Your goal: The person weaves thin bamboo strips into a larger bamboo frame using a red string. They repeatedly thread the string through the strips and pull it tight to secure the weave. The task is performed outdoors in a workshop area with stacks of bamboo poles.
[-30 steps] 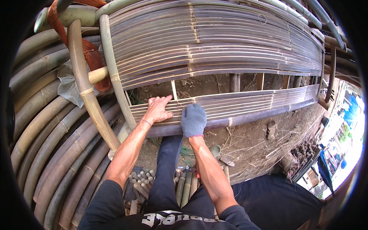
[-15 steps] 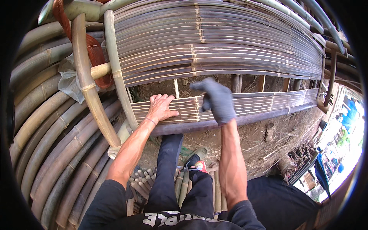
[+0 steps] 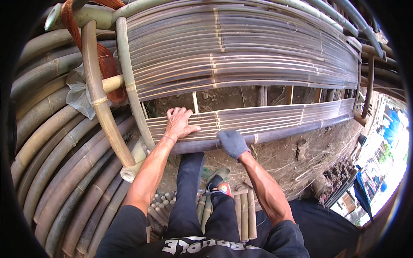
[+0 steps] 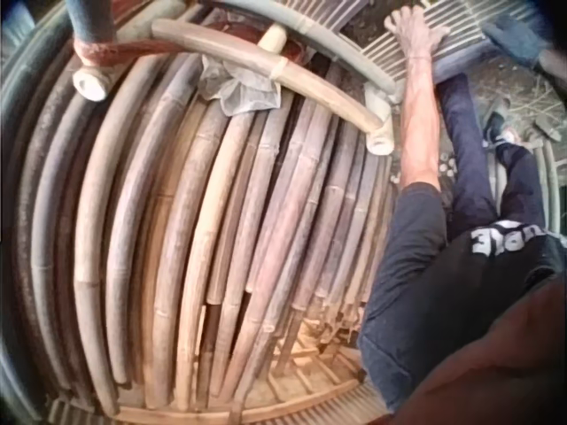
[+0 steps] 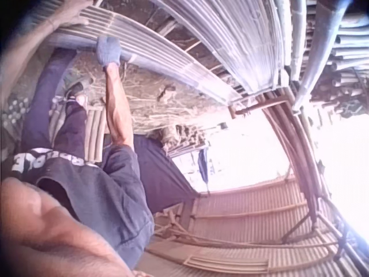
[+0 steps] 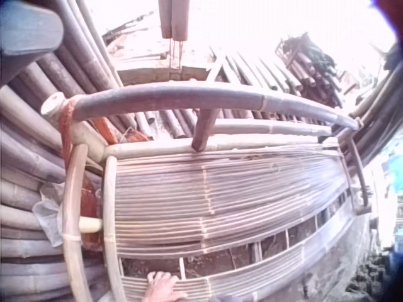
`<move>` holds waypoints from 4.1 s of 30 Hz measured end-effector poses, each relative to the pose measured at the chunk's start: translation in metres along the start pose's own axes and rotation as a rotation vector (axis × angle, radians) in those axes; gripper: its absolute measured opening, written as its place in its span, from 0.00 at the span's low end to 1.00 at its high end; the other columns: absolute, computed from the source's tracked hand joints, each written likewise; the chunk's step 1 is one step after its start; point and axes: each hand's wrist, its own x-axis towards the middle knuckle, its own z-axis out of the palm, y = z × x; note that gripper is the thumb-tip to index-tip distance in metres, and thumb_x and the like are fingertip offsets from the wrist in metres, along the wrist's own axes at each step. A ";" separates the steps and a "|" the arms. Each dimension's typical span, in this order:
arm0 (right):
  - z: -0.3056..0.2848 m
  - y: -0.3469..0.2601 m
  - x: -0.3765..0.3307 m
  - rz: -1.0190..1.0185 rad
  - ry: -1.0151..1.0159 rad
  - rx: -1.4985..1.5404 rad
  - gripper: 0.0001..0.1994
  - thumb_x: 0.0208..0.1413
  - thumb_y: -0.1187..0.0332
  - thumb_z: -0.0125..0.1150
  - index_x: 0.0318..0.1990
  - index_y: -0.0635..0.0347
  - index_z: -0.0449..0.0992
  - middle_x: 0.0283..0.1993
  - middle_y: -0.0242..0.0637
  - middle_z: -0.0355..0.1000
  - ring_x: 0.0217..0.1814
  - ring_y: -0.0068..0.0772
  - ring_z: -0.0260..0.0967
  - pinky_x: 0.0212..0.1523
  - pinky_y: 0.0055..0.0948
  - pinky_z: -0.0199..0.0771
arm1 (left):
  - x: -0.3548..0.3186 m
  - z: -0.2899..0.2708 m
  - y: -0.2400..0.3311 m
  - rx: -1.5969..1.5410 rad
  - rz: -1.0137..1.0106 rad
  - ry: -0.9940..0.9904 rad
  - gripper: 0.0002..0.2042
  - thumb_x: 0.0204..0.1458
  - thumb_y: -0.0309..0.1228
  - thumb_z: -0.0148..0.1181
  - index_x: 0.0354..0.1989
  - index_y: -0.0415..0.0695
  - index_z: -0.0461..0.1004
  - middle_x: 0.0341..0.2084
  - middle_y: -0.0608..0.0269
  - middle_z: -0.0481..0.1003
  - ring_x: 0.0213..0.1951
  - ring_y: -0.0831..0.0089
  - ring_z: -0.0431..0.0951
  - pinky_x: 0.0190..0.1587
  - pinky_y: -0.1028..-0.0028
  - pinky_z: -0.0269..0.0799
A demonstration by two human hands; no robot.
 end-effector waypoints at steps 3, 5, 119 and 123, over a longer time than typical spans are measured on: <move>0.027 0.003 -0.003 -0.066 0.091 -0.099 0.27 0.63 0.50 0.43 0.36 0.67 0.79 0.37 0.62 0.75 0.41 0.64 0.75 0.45 0.53 0.70 | 0.003 0.003 0.006 0.027 0.001 -0.039 0.37 0.33 0.58 0.73 0.50 0.47 0.76 0.44 0.57 0.72 0.55 0.56 0.67 0.63 0.52 0.51; 0.031 -0.008 -0.011 0.038 0.042 0.131 0.27 0.63 0.49 0.44 0.36 0.69 0.78 0.39 0.63 0.75 0.42 0.64 0.74 0.46 0.50 0.71 | 0.003 -0.004 0.006 0.033 0.001 -0.058 0.38 0.35 0.56 0.72 0.54 0.47 0.73 0.49 0.56 0.71 0.59 0.55 0.65 0.64 0.52 0.51; -0.328 0.228 0.131 -0.270 -0.207 -0.671 0.15 0.56 0.60 0.54 0.41 0.60 0.82 0.44 0.51 0.79 0.44 0.55 0.77 0.45 0.41 0.77 | 0.221 0.167 0.365 -0.192 -0.445 -0.067 0.20 0.59 0.36 0.47 0.59 0.46 0.70 0.42 0.48 0.80 0.48 0.54 0.78 0.56 0.53 0.54; -0.336 0.234 0.137 -0.307 -0.339 -0.471 0.15 0.62 0.61 0.48 0.46 0.59 0.78 0.48 0.51 0.77 0.47 0.56 0.74 0.48 0.40 0.74 | 0.224 0.163 0.365 -0.167 -0.530 -0.107 0.15 0.59 0.37 0.47 0.46 0.44 0.77 0.42 0.49 0.80 0.48 0.55 0.78 0.56 0.54 0.54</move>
